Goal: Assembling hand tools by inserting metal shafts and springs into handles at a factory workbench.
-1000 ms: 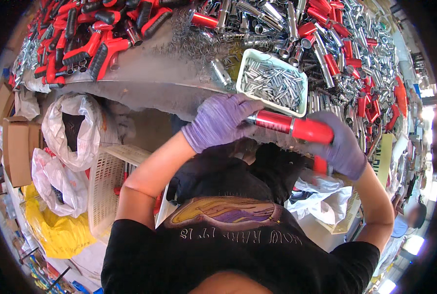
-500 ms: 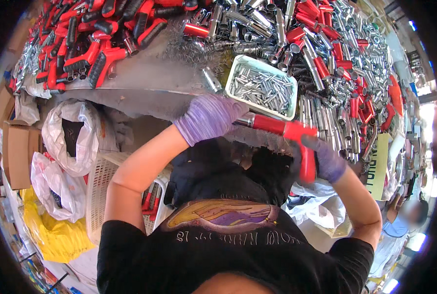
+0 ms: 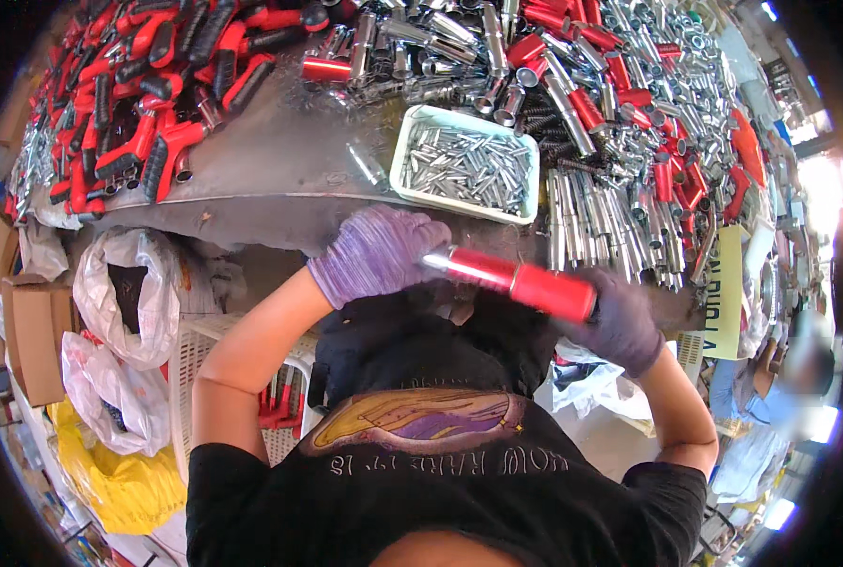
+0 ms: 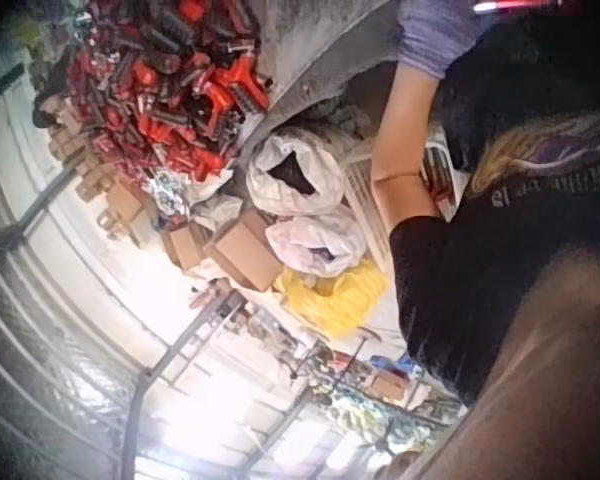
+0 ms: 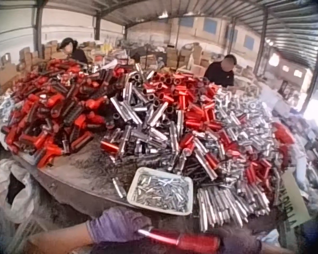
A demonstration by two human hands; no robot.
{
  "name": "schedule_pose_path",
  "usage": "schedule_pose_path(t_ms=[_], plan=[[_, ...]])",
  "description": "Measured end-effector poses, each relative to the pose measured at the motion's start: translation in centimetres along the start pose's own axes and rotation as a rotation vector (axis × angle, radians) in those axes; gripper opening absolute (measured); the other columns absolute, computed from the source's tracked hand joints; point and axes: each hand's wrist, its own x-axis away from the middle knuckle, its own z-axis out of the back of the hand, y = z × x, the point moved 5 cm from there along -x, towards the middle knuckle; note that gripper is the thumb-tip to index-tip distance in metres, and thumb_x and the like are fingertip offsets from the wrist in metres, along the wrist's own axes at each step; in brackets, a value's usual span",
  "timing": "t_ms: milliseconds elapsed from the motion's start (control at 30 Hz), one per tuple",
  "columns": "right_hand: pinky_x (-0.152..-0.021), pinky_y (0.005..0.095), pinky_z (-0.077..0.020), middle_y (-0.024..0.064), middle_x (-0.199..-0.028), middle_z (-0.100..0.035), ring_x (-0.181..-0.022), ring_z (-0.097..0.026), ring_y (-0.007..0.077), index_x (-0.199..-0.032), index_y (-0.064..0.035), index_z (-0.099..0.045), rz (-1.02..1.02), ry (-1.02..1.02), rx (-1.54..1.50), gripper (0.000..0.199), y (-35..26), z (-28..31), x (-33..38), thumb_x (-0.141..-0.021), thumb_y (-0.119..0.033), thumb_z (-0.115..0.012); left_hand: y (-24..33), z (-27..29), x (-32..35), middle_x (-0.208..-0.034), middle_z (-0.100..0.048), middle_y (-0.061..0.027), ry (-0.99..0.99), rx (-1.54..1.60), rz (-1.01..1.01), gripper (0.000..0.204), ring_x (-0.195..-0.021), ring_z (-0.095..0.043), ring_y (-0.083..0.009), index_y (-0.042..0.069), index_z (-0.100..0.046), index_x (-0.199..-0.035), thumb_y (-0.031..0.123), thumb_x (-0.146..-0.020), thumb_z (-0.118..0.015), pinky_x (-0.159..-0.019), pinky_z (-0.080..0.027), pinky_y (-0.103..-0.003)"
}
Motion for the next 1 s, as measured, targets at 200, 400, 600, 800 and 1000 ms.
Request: schedule_pose_path(t_ms=[200,400,600,800,1000], plan=[[-0.08,0.037,-0.0487,0.0075,-0.099,-0.062,-0.096,-0.059,0.0287,-0.102,-0.0128,-0.059,0.164,0.214,0.087,0.044,-2.4,1.9,-0.2,-0.059,-0.017,-0.07,0.6,-0.8,-0.7,-0.082,-0.061,-0.0088,-0.054,-0.108,0.051,0.031,-0.078,-0.062,-0.0272,0.013,-0.059,-0.093,0.024,-0.067,-0.071,-0.066,-0.049,-0.04],[-0.07,0.0341,-0.0503,0.009,-0.092,-0.066,-0.082,-0.064,0.0222,-0.107,-0.0046,-0.058,0.514,0.214,0.382,0.043,-1.9,0.2,0.2,-0.075,-0.028,-0.074,1.8,-0.9,-0.7,-0.077,-0.061,-0.0071,-0.074,-0.098,-0.039,0.026,-0.071,-0.061,-0.0262,0.015,-0.06,-0.09,0.02,-0.066,-0.07,-0.063,-0.048,-0.037],[-0.092,0.0332,-0.0442,0.0132,-0.11,-0.063,-0.107,-0.057,0.0168,-0.115,-0.0005,-0.055,-0.108,-0.3,-0.943,0.053,-1.9,-0.9,0.6,-0.075,-0.027,-0.077,2.1,2.5,-0.5,-0.074,-0.057,-0.0082,0.128,-0.294,-0.002,0.023,-0.074,-0.06,-0.0307,0.012,-0.06,-0.089,0.018,-0.068,-0.068,-0.065,-0.048,-0.04],[-0.09,0.0372,-0.0479,0.0145,-0.103,-0.063,-0.1,-0.061,0.0281,-0.11,-0.0039,-0.058,0.746,0.09,0.009,0.036,-4.3,2.7,-2.8,-0.082,-0.024,-0.067,0.0,4.2,2.1,-0.08,-0.061,-0.011,1.068,1.828,0.314,0.041,-0.066,-0.059,-0.0183,-0.002,-0.052,-0.113,0.027,-0.085,-0.061,-0.061,-0.052,-0.033],[-0.083,0.0405,-0.0488,0.0137,-0.101,-0.064,-0.094,-0.062,0.0292,-0.105,-0.0074,-0.06,-0.133,0.2,0.727,0.024,15.8,3.5,-11.3,-0.083,-0.012,-0.051,2.0,-1.5,0.4,-0.07,-0.058,-0.0042,0.331,1.295,0.681,0.024,-0.053,-0.054,-0.0127,0.005,-0.06,-0.098,0.02,-0.081,-0.067,-0.051,-0.045,-0.028]])
